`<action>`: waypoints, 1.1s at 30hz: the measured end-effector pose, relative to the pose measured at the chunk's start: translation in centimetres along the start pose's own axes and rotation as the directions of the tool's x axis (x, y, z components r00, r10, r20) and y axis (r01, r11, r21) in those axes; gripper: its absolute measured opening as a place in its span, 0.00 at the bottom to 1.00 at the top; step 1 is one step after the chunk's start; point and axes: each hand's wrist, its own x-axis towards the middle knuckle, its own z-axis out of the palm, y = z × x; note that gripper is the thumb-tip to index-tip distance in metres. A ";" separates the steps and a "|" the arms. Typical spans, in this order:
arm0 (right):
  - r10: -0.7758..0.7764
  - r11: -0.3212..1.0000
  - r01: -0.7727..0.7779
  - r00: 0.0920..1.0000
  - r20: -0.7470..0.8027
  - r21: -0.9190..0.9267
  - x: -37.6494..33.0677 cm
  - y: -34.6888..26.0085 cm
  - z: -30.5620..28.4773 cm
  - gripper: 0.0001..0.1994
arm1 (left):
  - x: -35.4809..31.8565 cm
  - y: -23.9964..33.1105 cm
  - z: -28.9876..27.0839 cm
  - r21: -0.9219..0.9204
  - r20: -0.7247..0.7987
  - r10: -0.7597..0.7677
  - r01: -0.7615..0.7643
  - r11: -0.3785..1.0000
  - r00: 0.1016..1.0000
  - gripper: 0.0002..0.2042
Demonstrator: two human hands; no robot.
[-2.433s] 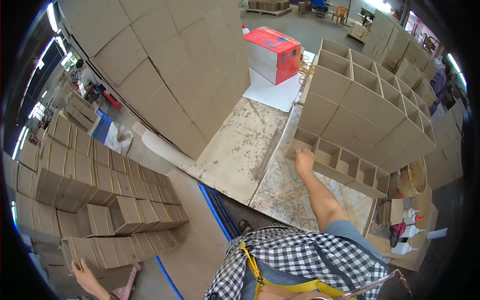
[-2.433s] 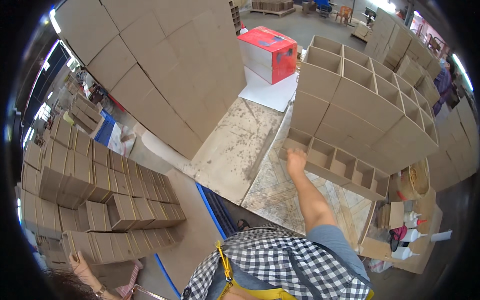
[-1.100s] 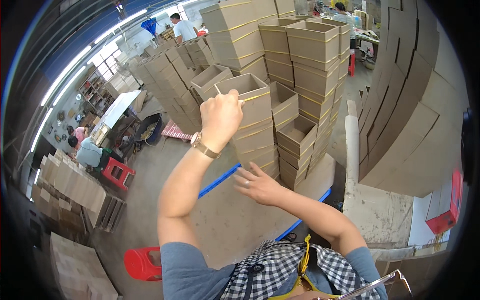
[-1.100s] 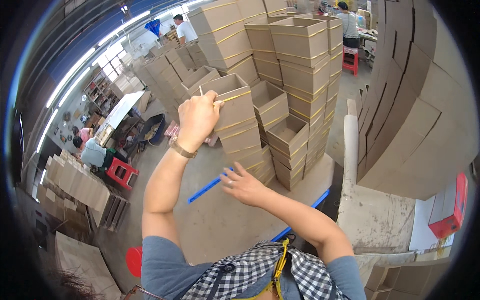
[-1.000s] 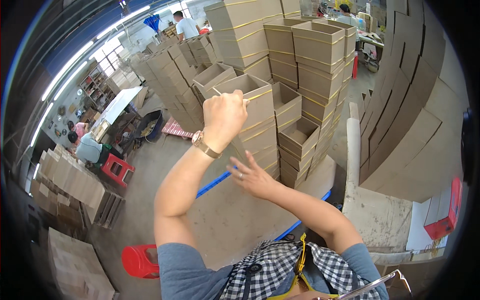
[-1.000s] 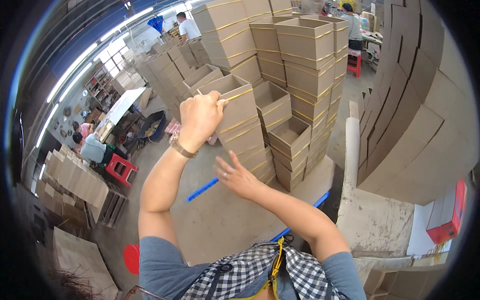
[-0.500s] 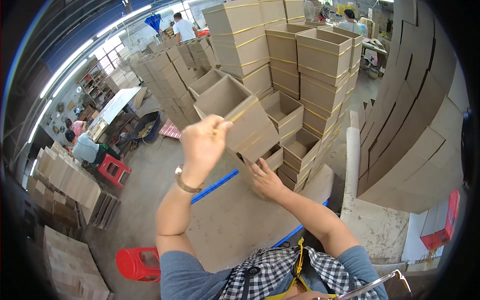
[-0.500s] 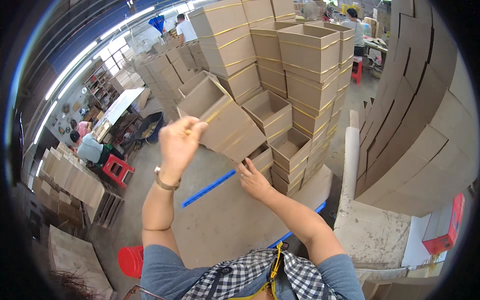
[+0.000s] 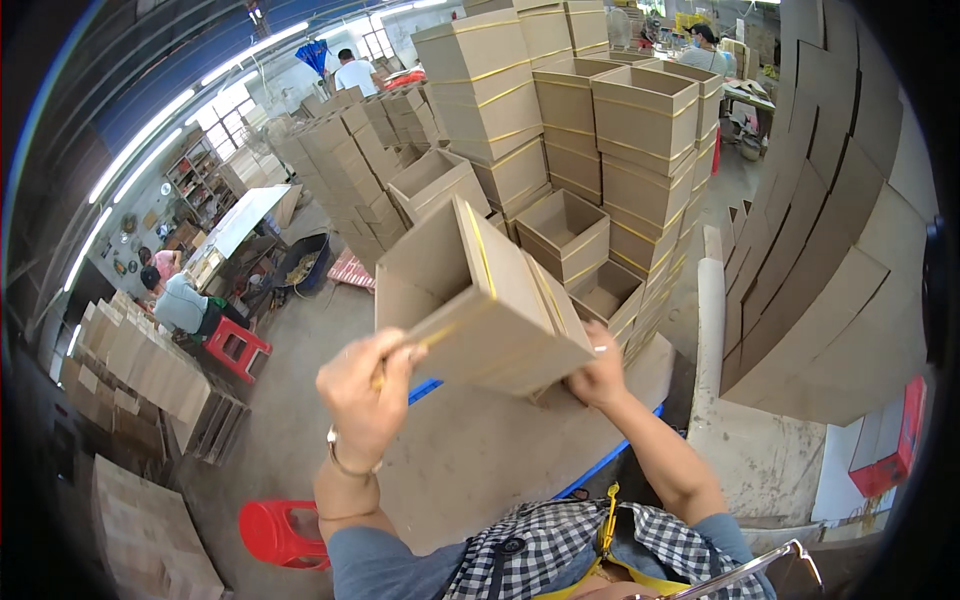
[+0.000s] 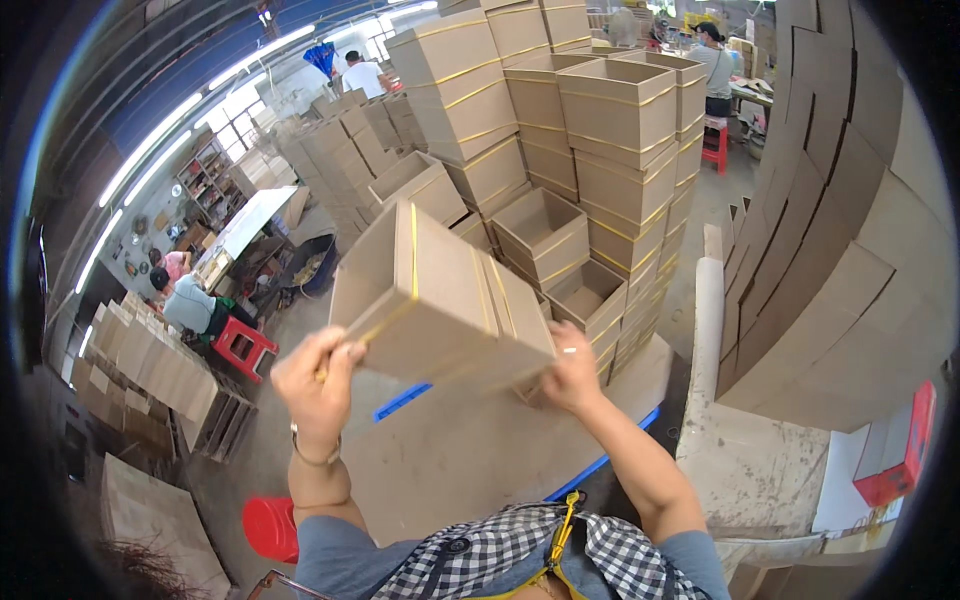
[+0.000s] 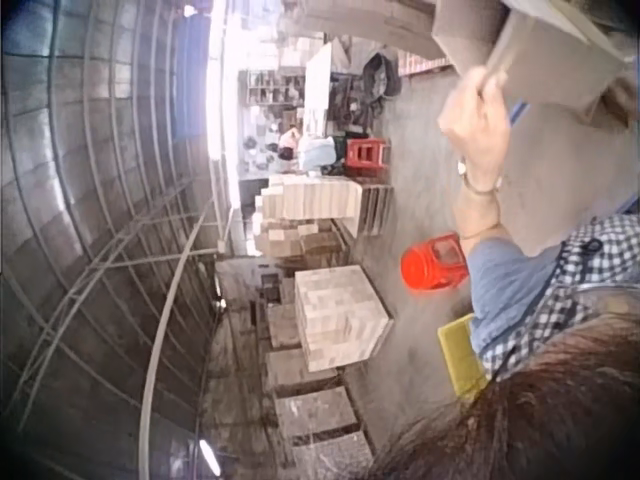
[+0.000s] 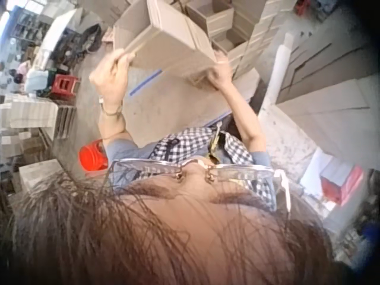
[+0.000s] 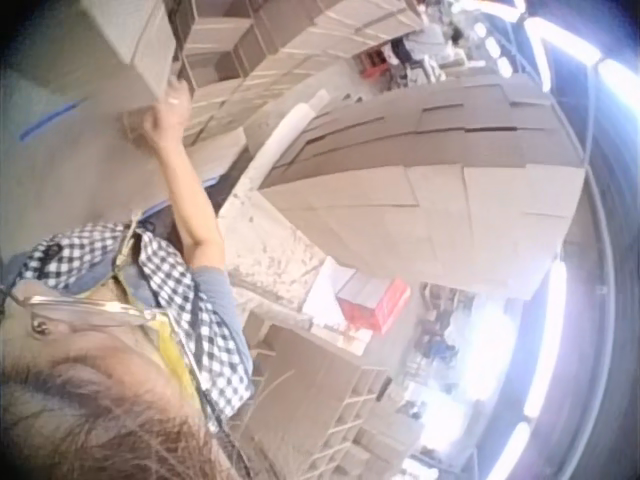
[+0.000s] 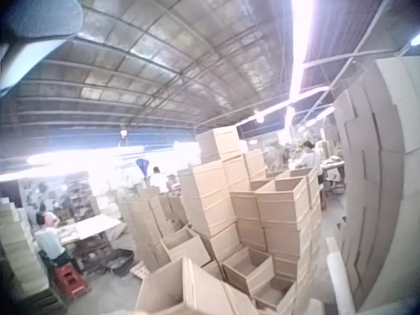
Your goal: The recorder is assembling small cardboard bins and placing them into a larger grid-like cardboard organizer frame.
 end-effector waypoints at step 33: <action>0.961 -0.081 -0.988 -0.043 -0.273 -0.128 -22.7 -18.8 -27.5 0.30 | -18.4 12.8 14.8 -0.479 0.878 0.312 0.662 0.577 0.363 0.03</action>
